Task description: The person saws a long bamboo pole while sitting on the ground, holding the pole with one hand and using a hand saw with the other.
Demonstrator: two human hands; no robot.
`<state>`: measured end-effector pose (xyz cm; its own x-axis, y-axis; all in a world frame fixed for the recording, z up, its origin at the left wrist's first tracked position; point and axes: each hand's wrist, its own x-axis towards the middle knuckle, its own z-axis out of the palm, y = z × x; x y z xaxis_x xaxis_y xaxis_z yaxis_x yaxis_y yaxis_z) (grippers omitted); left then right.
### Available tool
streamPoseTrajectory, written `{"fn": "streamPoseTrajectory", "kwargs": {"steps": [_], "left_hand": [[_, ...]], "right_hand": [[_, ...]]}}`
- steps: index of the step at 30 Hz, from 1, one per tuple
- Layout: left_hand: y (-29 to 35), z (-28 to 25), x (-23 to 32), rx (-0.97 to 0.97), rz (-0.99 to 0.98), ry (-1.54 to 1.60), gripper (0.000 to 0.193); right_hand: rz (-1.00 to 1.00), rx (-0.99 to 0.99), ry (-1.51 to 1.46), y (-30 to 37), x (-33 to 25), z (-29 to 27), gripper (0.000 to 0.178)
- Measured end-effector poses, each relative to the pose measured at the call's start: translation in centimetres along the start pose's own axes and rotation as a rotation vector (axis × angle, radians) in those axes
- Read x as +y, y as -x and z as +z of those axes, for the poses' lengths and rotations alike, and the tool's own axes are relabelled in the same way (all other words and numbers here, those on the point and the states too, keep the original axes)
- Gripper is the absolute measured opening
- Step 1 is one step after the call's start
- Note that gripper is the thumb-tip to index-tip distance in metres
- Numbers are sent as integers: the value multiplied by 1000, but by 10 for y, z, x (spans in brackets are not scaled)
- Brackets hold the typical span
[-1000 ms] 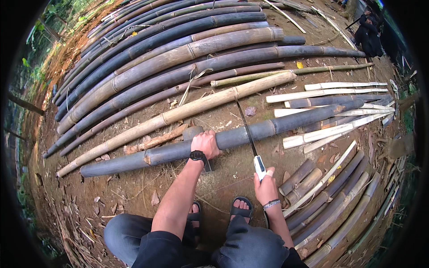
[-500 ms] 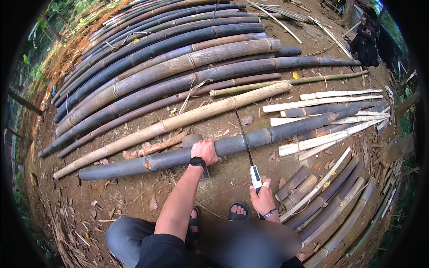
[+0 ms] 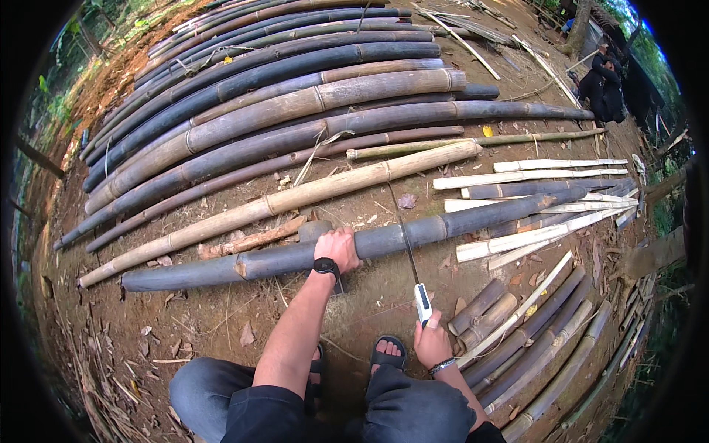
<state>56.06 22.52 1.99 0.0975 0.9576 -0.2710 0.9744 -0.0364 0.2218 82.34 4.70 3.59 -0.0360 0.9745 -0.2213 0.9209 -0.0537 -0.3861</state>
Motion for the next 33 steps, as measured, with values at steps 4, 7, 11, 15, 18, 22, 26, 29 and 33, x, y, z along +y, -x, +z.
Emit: {"fn": "streamPoseTrajectory", "kwargs": {"steps": [4,7,11,15,18,22,26,29,33], "left_hand": [[-3,-5,-5,-42,0,32,62],[-4,-3,-1,-30,-11,26,62],[-3,-6,-3,-39,7,14,63],[-2,-1,-1,-31,16,28,64],[-6,3,-8,6,11,34,63],[-7,-5,-5,-39,11,45,62],[-7,-1,-3,-20,2,9,66],[-8,-12,-3,-112,-11,1,66],[-5,-8,1,-53,-4,-25,65]], "right_hand": [[25,-34,-47,-3,-7,-10,45],[31,-24,0,9,-3,-10,42],[73,-61,-8,-18,-21,-17,42],[53,-43,-57,18,-12,-23,42],[63,-39,-27,-7,-10,-17,47],[49,-71,-49,-2,-7,-18,50],[48,-87,-32,2,-15,-23,46],[47,-71,-24,-20,-27,-25,41],[27,-53,-18,-15,-26,-22,38]]}}
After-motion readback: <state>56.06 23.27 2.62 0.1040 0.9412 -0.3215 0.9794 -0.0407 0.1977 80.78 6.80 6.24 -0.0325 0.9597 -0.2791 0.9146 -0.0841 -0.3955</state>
